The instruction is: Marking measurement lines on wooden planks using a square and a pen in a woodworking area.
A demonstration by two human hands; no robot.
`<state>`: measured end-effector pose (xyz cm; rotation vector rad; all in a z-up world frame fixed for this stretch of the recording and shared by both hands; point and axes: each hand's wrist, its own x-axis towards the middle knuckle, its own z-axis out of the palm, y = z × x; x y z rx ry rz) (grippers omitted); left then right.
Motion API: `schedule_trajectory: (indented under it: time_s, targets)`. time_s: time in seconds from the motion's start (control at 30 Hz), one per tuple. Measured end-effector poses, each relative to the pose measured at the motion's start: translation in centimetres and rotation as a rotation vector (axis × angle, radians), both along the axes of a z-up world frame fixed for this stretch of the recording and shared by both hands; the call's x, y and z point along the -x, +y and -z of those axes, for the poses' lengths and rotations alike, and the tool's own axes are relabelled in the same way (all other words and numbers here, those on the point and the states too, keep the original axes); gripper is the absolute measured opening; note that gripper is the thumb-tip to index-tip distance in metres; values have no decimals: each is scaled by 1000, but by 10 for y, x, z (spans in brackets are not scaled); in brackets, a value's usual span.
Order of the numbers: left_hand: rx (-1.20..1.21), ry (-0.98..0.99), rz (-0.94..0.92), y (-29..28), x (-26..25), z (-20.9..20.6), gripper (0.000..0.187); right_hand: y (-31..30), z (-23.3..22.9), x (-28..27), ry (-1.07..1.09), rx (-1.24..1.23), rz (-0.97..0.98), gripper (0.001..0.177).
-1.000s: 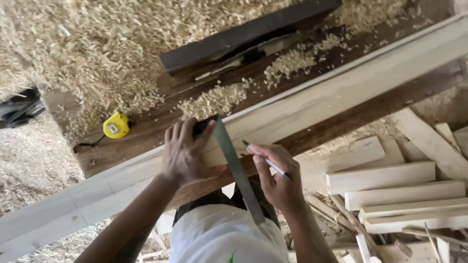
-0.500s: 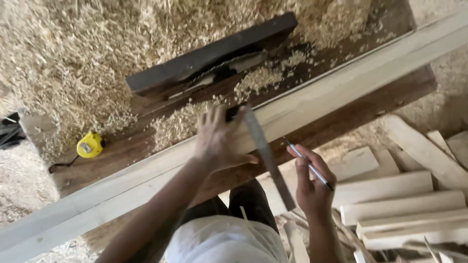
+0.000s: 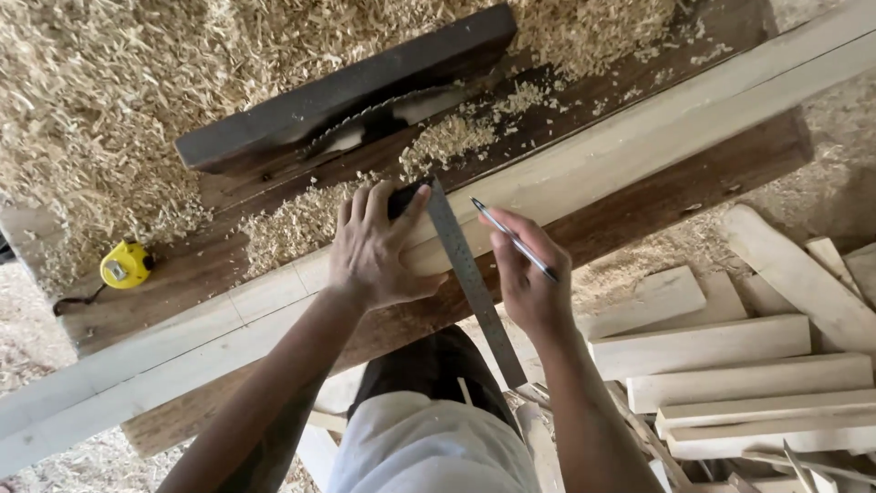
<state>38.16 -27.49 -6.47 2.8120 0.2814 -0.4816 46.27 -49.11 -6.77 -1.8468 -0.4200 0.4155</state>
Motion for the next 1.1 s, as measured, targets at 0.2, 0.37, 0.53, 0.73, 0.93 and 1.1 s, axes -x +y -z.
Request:
schedule_trajectory:
  time_s: [0.2, 0.37, 0.53, 0.73, 0.93, 1.1]
  targets:
    - [53, -128, -13, 0, 5, -4, 120, 13, 10, -8, -23, -19, -70, 24]
    - [88, -212, 2, 2, -3, -2, 119, 23, 5, -21, -109, 32, -90, 20]
    - [106, -236, -3, 2, 6, -3, 117, 41, -22, -23, -245, 56, -157, 21]
    - [113, -59, -23, 0, 2, 0, 116, 26, -40, -10, -252, 153, -176, 16]
    - [96, 150, -26, -1, -4, -11, 121, 12, -53, 1, -62, 180, -109, 18]
    - [108, 93, -29, 3, -28, -23, 120, -8, -41, -23, -158, 110, -57, 21]
